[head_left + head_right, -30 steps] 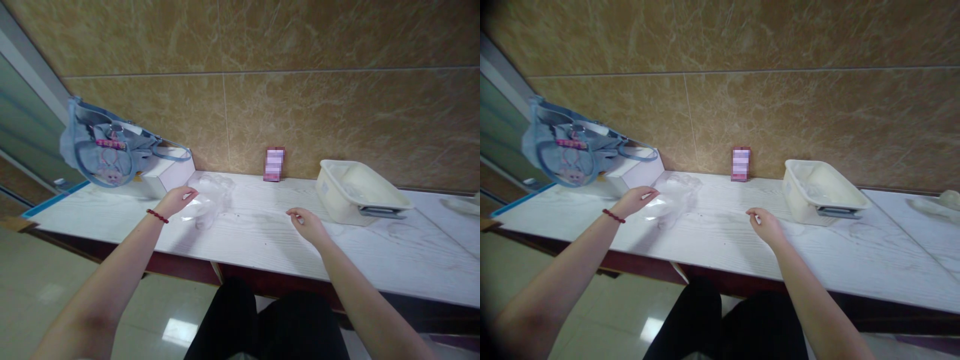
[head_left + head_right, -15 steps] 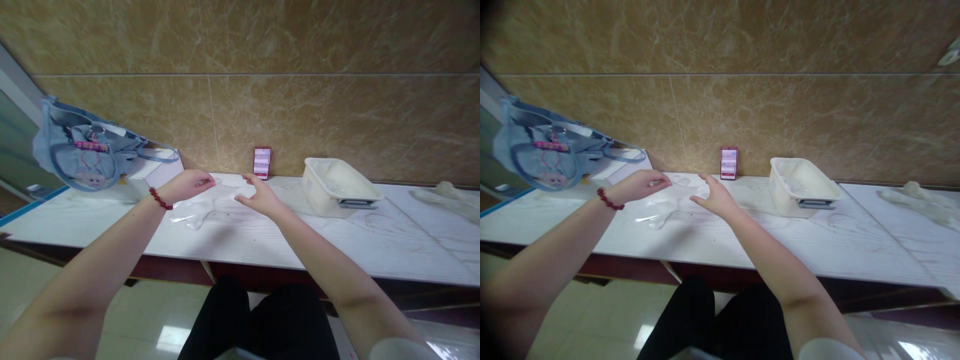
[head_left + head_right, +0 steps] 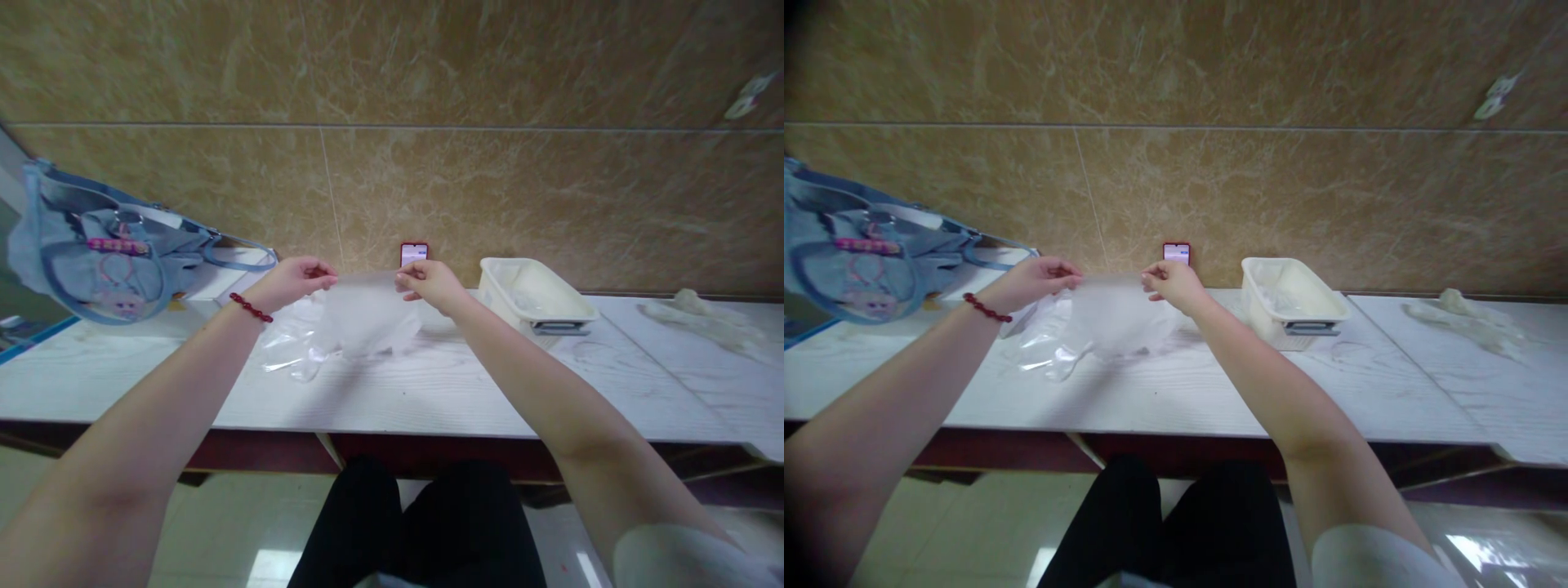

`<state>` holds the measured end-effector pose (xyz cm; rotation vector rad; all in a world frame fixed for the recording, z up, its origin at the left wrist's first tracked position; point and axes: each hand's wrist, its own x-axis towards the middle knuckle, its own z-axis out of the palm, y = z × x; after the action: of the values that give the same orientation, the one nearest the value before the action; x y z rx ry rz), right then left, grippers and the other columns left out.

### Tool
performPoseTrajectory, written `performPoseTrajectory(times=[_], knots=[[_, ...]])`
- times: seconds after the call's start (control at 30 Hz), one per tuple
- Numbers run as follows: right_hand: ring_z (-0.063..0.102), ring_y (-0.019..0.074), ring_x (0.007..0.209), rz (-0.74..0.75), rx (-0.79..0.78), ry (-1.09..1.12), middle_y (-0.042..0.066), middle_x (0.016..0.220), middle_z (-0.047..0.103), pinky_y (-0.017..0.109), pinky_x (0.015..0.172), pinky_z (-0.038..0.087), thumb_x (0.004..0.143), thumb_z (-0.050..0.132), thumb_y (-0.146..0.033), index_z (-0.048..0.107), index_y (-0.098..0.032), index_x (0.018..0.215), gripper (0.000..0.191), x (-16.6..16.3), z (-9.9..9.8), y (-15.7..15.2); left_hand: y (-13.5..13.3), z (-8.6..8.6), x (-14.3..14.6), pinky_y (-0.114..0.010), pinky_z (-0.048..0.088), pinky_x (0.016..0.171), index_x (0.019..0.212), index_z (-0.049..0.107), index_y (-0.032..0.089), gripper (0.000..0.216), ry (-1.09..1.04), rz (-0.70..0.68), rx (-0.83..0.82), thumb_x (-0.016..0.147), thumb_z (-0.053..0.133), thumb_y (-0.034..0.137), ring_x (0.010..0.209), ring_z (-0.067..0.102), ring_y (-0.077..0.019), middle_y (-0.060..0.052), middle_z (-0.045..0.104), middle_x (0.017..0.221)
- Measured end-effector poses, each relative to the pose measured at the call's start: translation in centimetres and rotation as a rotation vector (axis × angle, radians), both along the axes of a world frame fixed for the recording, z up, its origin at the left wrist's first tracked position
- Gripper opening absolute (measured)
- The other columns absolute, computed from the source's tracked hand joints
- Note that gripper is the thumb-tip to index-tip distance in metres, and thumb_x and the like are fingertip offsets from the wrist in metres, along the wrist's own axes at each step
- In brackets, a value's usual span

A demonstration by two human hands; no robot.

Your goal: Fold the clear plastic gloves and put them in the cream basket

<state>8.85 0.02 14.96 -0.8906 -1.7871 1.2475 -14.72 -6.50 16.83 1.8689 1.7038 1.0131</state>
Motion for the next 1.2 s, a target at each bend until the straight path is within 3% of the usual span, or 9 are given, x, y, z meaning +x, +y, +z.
performPoseTrajectory(times=[0.13, 0.63, 1.2], knots=[[0.058, 0.0092, 0.061, -0.025, -0.019, 0.02, 0.0, 0.062, 0.058, 0.023, 0.055, 0.053, 0.067, 0.063, -0.021, 0.057, -0.015, 0.071, 0.01, 0.9, 0.1, 0.8, 0.6, -0.3, 0.1, -0.019, 0.038, 0.048, 0.078, 0.061, 0.015, 0.025, -0.055, 0.032, 0.018, 0.063, 0.061, 0.035, 0.058, 0.053, -0.0108, -0.003, 0.06, 0.065], [0.059, 0.0089, 0.063, -0.044, -0.037, 0.03, 0.004, 0.07, 0.063, 0.018, 0.054, 0.052, 0.067, 0.062, -0.018, 0.058, -0.013, 0.07, 0.007, 1.8, -0.3, 0.8, 1.5, -1.7, 0.2, -0.021, 0.043, 0.052, 0.083, 0.063, 0.015, 0.034, -0.177, 0.035, 0.085, 0.059, 0.065, 0.039, 0.063, 0.056, -0.0115, -0.003, 0.063, 0.072], [0.055, 0.0077, 0.057, -0.023, -0.007, 0.031, 0.0, 0.058, 0.058, 0.019, 0.051, 0.051, 0.06, 0.068, -0.024, 0.056, -0.014, 0.065, 0.016, 2.0, -1.5, 0.1, -0.1, -2.5, 0.6, -0.027, 0.047, 0.062, 0.089, 0.056, 0.013, 0.039, -0.185, -0.007, 0.148, 0.061, 0.065, 0.038, 0.07, 0.06, -0.0149, -0.005, 0.064, 0.077]])
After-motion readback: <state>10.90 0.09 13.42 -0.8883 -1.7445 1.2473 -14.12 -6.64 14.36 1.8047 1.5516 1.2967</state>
